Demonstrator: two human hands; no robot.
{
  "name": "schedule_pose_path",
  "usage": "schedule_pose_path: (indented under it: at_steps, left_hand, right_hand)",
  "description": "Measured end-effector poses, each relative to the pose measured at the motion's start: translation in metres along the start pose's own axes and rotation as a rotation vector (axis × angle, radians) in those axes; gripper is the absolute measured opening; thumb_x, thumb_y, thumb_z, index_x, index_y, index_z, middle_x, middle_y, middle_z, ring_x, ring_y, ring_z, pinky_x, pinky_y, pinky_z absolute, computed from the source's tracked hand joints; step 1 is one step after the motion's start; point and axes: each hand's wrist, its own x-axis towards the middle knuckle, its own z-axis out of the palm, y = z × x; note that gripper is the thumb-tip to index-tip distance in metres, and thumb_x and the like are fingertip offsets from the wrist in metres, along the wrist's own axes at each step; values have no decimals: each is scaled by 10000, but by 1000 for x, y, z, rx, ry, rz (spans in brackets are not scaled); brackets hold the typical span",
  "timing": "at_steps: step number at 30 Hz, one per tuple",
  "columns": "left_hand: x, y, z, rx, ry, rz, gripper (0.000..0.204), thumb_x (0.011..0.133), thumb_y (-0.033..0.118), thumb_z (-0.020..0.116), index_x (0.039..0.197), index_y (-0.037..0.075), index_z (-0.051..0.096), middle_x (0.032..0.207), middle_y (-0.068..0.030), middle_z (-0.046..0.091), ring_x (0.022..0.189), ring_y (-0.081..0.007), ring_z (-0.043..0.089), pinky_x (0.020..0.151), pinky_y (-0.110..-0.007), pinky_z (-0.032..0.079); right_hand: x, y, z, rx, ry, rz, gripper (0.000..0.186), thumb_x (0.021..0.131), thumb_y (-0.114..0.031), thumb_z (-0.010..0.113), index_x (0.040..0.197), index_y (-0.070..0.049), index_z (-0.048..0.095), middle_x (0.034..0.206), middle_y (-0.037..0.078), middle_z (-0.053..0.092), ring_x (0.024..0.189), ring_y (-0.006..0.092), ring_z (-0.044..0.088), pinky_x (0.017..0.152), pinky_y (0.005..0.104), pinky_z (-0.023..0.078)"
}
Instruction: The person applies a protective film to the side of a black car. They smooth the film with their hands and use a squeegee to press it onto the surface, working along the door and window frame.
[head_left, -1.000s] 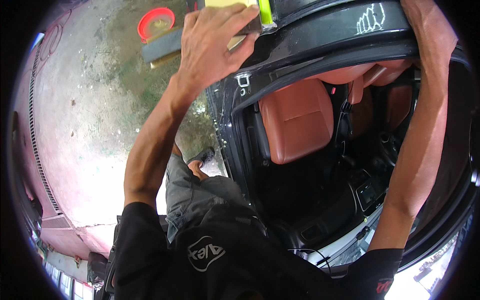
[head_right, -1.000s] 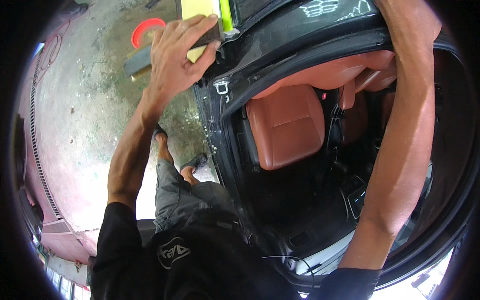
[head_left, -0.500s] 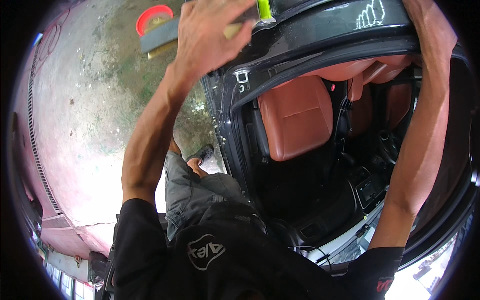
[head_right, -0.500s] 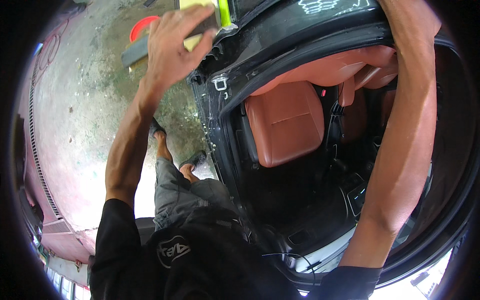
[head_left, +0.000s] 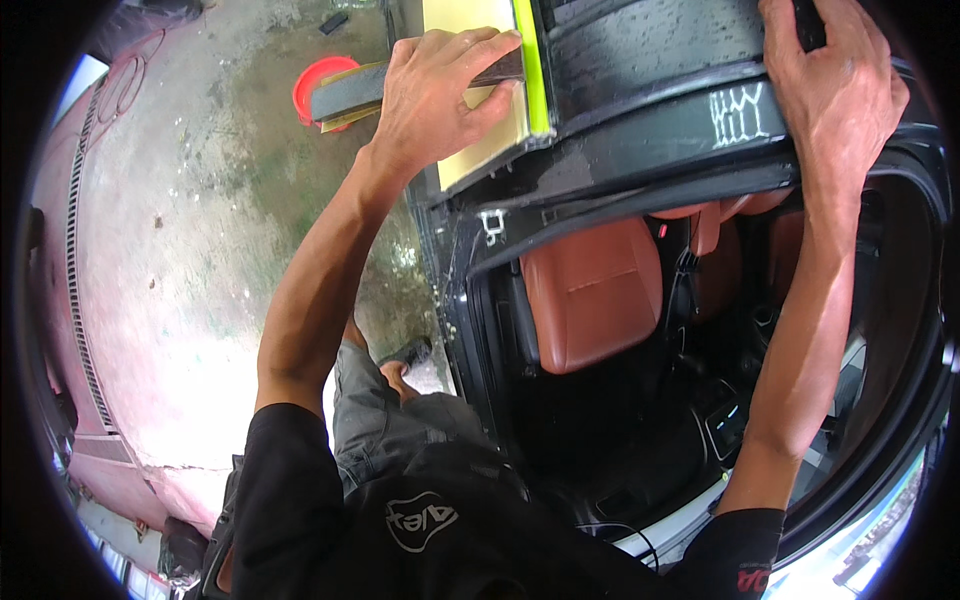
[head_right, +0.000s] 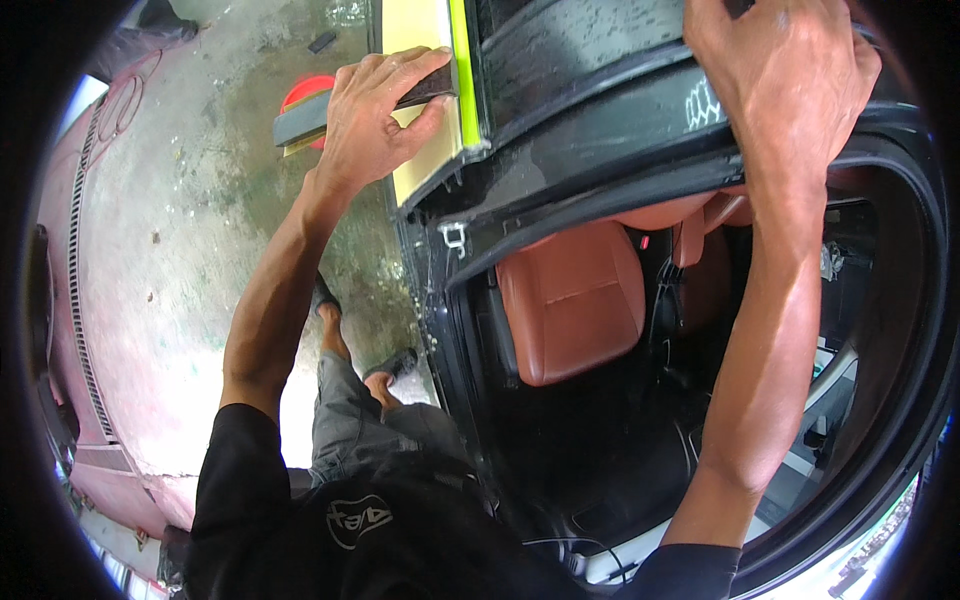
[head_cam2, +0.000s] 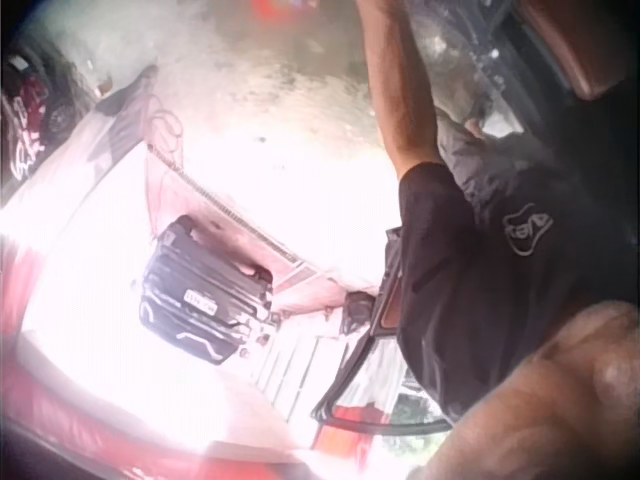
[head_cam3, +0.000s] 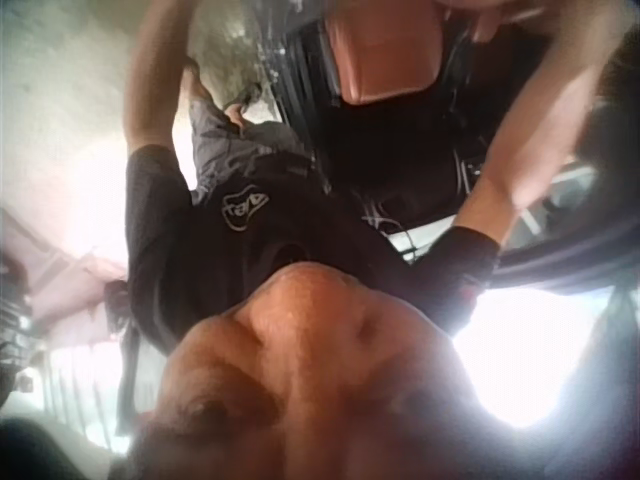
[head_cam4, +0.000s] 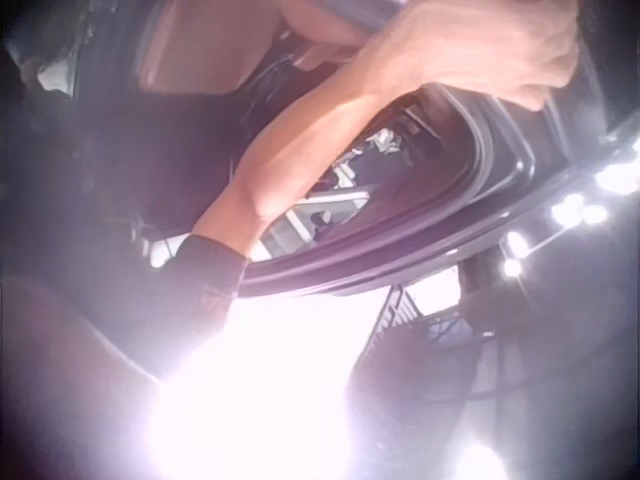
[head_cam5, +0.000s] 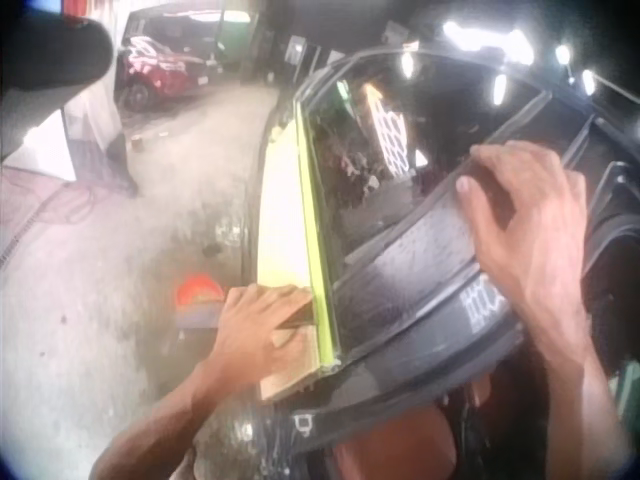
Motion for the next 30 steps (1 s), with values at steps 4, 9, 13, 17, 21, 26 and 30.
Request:
schedule_pose_path:
  at_steps: [4, 9, 13, 17, 21, 26, 30]
  left_hand:
    - [15, -16, 1, -16, -77, 71, 481, 885, 248, 761, 1355, 186, 677, 1262, -8, 723, 1082, -228, 640, 943, -398, 430]
    - [46, -47, 9, 4, -9, -25, 461, 892, 268, 745, 1342, 187, 684, 1263, -9, 722, 1086, -233, 638, 941, -396, 430]
    - [80, -74, 25, -4, -4, -1, 465, 885, 262, 746, 1339, 188, 685, 1263, 0, 723, 1090, -230, 639, 953, -401, 433]
    - [106, -105, 32, 2, -15, 18, 466, 884, 259, 746, 1340, 188, 684, 1267, 3, 723, 1093, -226, 642, 968, -410, 437]
    - [131, -129, 36, 9, -3, 14, 466, 884, 255, 749, 1341, 190, 681, 1267, 5, 722, 1080, -229, 648, 966, -416, 443]
    - [175, -180, 62, 20, 98, 57, 426, 886, 295, 745, 1294, 184, 695, 1201, 17, 735, 955, -233, 651, 871, -427, 448]
    - [207, -219, 76, 17, 93, 46, 427, 897, 322, 729, 1302, 192, 693, 1193, 6, 737, 959, -254, 660, 879, -436, 454]
  right_hand:
    - [-2, 1, 5, 11, 64, -17, 284, 911, -184, 748, 1159, -46, 745, 1160, 117, 745, 1204, 281, 643, 1000, 416, 429]
    - [7, 14, 6, -80, -69, -56, 312, 932, -335, 778, 1218, -211, 770, 1201, -50, 759, 1249, 192, 643, 1002, 431, 445]
    - [7, 17, 1, -133, -141, -4, 331, 922, -378, 790, 1221, -235, 778, 1190, -61, 767, 1256, 181, 652, 1025, 438, 429]
    - [13, 9, -2, -166, -213, -1, 334, 923, -343, 795, 1230, -211, 774, 1224, -60, 763, 1265, 193, 652, 1038, 405, 424]
    - [16, 9, -4, -171, -269, 17, 339, 927, -301, 793, 1240, -173, 769, 1242, -45, 761, 1288, 200, 644, 1067, 382, 404]
    - [15, 9, 1, -99, -290, 7, 352, 975, -274, 745, 1294, -127, 729, 1267, -6, 755, 1302, 242, 635, 1081, 369, 368]
    - [14, 8, -2, -100, -331, 16, 333, 998, -262, 706, 1284, -93, 723, 1276, 42, 751, 1323, 281, 616, 1069, 391, 381]
